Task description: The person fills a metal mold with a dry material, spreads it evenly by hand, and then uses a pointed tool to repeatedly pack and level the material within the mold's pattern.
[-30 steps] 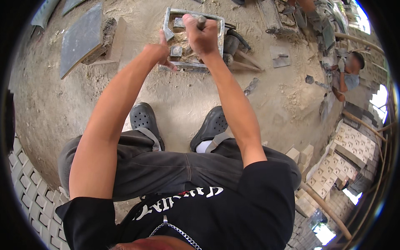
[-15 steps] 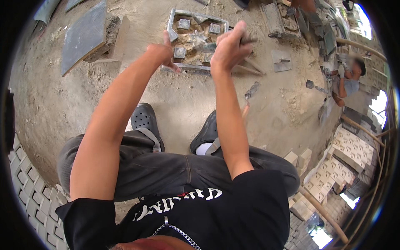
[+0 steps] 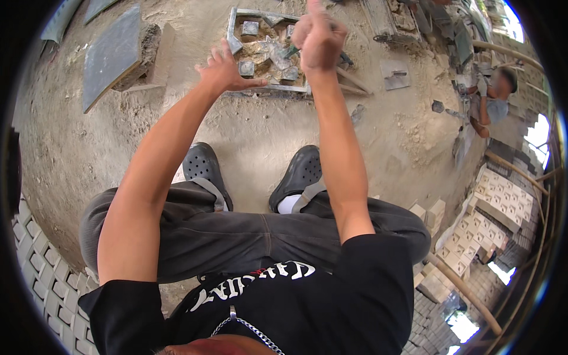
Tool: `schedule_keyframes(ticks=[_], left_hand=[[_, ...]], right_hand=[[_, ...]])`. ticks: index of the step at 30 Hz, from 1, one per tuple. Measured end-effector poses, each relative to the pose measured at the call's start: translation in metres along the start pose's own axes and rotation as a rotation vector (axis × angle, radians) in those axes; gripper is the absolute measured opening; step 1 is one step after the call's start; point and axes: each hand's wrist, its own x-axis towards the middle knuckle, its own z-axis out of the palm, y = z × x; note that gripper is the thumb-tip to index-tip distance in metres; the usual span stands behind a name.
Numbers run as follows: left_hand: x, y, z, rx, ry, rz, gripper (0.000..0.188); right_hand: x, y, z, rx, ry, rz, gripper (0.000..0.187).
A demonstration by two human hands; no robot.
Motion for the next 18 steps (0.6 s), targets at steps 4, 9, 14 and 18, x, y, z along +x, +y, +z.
schedule_keyframes(ticks=[4, 9, 14, 18], left_hand=[[-0.006, 0.003, 0.019, -0.081, 0.271, 0.037, 0.156], [-0.002, 0.022, 0.025, -0.114, 0.303, 0.1, 0.147], [0.02, 0.005, 0.04, -0.06, 0.558, 0.188, 0.108], [0.017, 0.017, 0.039, 0.05, 0.699, 0.461, 0.086]], right_hand=[[-0.01, -0.025, -0.009, 0.054, 0.151, -0.138, 0.054], [-0.033, 0.047, -0.027, 0.011, 0.236, -0.164, 0.054], [-0.025, 0.019, -0.015, 0.017, 0.341, -0.124, 0.054], [-0.03, 0.013, -0.023, -0.011, 0.373, -0.145, 0.056]])
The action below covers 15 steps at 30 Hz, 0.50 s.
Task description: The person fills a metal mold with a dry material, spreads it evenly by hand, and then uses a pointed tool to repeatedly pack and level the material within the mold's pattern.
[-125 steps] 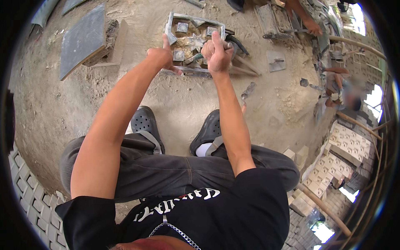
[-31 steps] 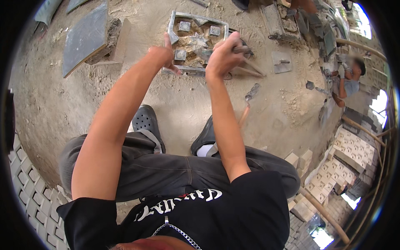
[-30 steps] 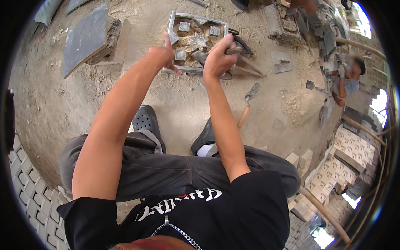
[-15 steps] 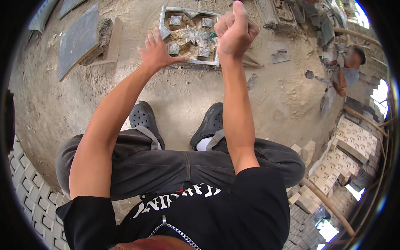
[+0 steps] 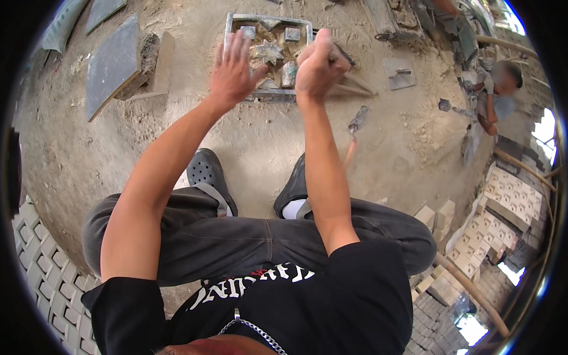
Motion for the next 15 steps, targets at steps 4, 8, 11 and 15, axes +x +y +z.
schedule_keyframes(ticks=[4, 8, 11, 15], left_hand=[[-0.023, 0.001, 0.002, -0.043, -0.173, 0.68, 0.083], [-0.039, -0.012, -0.003, 0.019, -0.328, 0.589, 0.083], [-0.023, -0.028, -0.006, 0.048, -0.231, 0.452, 0.089], [-0.017, -0.048, -0.021, 0.103, -0.15, 0.118, 0.112]], right_hand=[[0.005, 0.013, 0.007, -0.169, -0.031, -0.076, 0.054], [0.013, -0.024, 0.023, -0.134, 0.049, -0.054, 0.055], [0.011, -0.001, 0.01, -0.186, 0.101, -0.036, 0.055], [0.006, 0.035, 0.009, -0.187, -0.02, 0.006, 0.055]])
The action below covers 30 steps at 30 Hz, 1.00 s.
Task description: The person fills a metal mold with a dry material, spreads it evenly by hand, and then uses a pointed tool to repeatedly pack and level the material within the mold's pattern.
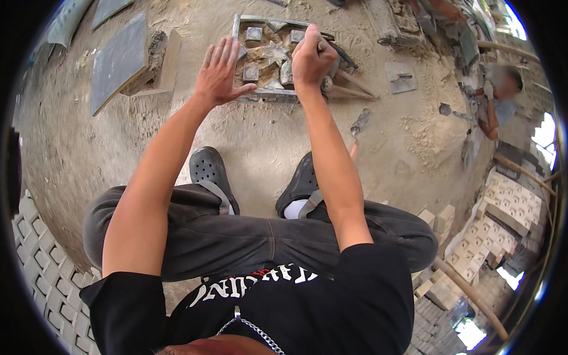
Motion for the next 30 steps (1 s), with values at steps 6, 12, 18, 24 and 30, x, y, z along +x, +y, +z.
schedule_keyframes(ticks=[6, 12, 18, 24, 30], left_hand=[[-0.011, 0.008, 0.014, -0.261, -0.16, -0.288, 0.147], [-0.001, 0.011, -0.02, -0.281, -0.359, -0.255, 0.158], [0.009, 0.001, -0.025, -0.257, -0.685, -0.281, 0.16], [0.023, 0.004, -0.031, -0.23, -0.684, -0.267, 0.16], [0.018, 0.003, -0.032, -0.194, -0.712, -0.285, 0.161]], right_hand=[[0.002, -0.045, 0.007, 0.324, -0.242, 0.018, 0.056], [-0.011, 0.013, 0.034, 0.203, -0.271, 0.061, 0.053], [0.001, -0.053, 0.041, 0.197, -0.328, 0.037, 0.055], [-0.002, 0.011, 0.041, 0.19, -0.438, 0.124, 0.048], [-0.01, -0.026, 0.026, 0.286, -0.561, -0.05, 0.05]])
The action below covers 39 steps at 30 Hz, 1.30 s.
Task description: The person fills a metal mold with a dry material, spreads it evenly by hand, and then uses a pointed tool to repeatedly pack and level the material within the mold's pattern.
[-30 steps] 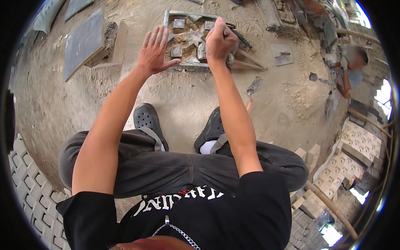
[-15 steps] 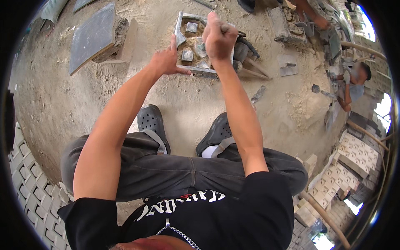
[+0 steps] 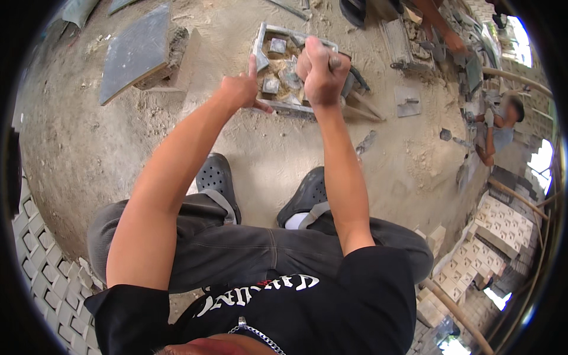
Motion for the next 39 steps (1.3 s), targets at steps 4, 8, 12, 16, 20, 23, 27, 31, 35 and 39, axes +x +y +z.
schedule_keyframes(ticks=[4, 8, 12, 16, 20, 23, 27, 31, 35, 39], left_hand=[[-0.001, 0.005, -0.003, 0.006, -0.032, 0.004, 0.16], [-0.004, -0.003, 0.0, -0.025, -0.021, 0.003, 0.16], [-0.002, -0.001, -0.006, -0.007, -0.015, 0.032, 0.159], [0.0, 0.0, 0.003, -0.013, 0.006, 0.043, 0.159], [-0.001, -0.008, 0.004, -0.006, 0.015, 0.017, 0.16], [-0.001, 0.002, 0.0, 0.002, 0.027, 0.032, 0.161], [0.001, 0.003, -0.002, -0.007, 0.013, 0.027, 0.161], [-0.002, -0.007, 0.006, -0.053, 0.009, 0.014, 0.161], [0.0, 0.0, 0.001, -0.024, 0.012, 0.014, 0.162], [0.001, 0.004, -0.001, -0.016, 0.022, 0.021, 0.162]], right_hand=[[-0.007, 0.038, -0.018, -0.051, 0.027, 0.068, 0.051], [0.013, -0.007, 0.01, -0.109, 0.261, 0.068, 0.052], [0.035, -0.017, 0.02, -0.074, 0.496, 0.094, 0.052], [0.034, 0.054, 0.026, -0.221, 0.423, 0.08, 0.05], [0.06, -0.003, 0.043, -0.224, 0.317, 0.074, 0.051], [0.07, -0.015, 0.03, -0.153, 0.317, 0.05, 0.049], [0.051, 0.072, 0.026, -0.278, 0.308, -0.003, 0.046], [0.063, 0.022, 0.054, -0.331, 0.305, 0.032, 0.05], [0.067, 0.002, 0.049, -0.191, 0.318, 0.016, 0.05], [0.057, 0.064, 0.027, -0.108, 0.206, 0.121, 0.05]])
